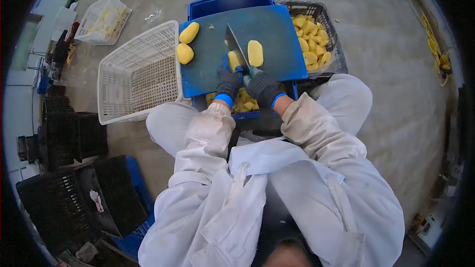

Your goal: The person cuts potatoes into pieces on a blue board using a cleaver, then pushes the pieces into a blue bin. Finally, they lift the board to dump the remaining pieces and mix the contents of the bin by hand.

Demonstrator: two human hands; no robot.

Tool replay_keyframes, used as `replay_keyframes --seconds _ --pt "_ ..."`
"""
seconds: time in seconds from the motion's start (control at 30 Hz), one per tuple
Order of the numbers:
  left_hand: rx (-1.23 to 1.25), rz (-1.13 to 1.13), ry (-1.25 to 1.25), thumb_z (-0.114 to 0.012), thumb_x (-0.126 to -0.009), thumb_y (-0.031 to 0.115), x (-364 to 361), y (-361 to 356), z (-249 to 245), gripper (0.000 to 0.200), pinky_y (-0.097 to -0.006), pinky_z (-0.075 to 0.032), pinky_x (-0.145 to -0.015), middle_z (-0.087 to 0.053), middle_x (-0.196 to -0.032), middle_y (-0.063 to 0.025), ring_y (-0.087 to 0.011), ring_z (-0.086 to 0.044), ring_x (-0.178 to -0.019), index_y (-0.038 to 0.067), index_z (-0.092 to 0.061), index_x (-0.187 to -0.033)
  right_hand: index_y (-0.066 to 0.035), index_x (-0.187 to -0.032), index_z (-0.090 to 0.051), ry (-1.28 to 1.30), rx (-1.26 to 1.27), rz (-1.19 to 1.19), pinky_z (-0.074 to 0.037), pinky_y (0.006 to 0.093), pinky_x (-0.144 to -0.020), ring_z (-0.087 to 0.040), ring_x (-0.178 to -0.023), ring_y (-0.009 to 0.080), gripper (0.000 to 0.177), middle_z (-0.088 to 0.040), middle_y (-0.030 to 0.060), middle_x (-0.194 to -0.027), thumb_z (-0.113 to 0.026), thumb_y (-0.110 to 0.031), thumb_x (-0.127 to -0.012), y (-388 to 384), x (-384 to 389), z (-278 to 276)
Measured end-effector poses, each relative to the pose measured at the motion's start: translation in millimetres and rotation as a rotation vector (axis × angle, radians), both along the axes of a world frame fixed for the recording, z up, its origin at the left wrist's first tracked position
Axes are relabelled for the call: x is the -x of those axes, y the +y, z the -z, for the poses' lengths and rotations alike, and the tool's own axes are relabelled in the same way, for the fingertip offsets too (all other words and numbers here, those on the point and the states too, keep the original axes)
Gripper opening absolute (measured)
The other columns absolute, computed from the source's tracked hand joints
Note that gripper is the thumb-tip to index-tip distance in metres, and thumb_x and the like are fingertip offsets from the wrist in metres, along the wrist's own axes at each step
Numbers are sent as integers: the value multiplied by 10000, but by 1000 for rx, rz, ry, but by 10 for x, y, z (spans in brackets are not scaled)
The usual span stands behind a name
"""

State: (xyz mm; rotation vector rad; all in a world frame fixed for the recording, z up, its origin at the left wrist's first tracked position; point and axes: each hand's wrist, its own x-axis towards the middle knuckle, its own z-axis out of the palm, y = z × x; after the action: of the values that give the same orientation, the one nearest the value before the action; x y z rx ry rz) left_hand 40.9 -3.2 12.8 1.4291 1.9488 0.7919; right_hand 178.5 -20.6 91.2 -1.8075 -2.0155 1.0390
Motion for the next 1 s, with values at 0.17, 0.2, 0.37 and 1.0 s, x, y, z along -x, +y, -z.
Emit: replay_keyframes --seconds 0.17,0.2,0.37,1.0 --pt "-191 -84 181 -577 -827 260 334 -50 7 634 -493 -338 -993 -453 -1268 -292 -457 -448 -1138 127 -340 -1399 -32 -1112 -541 -44 -43 -111 -472 482 -817 -603 -921 410 386 -624 258 -969 -527 -308 -842 -188 110 -165" --pt "-171 -81 215 -582 -825 266 331 -7 -52 631 -499 -318 -1013 -443 -1294 -274 -451 -421 -1183 146 -348 -1399 -31 -1123 -538 52 -79 -92 -471 481 -815 -601 -923 411 384 -621 261 -973 -528 -297 -846 -202 71 -155" --pt "121 183 638 -627 -781 292 91 95 -460 693 -496 -313 -1033 -386 -1366 -230 -413 -390 -1245 185 -343 -1404 -12 -1196 -515 332 -121 29 -493 349 -638 -633 -700 239 376 -649 169 -850 -565 -191 -870 -302 -457 -284" --pt "103 165 -2054 -450 -919 252 359 -243 -978 523 -460 -452 -961 -433 -1355 -197 -358 -480 -1188 16 -353 -1376 -55 -925 -534 892 132 542 -429 291 -415 -532 -466 141 129 -553 32 -596 -565 -177 -896 -243 -1244 20"
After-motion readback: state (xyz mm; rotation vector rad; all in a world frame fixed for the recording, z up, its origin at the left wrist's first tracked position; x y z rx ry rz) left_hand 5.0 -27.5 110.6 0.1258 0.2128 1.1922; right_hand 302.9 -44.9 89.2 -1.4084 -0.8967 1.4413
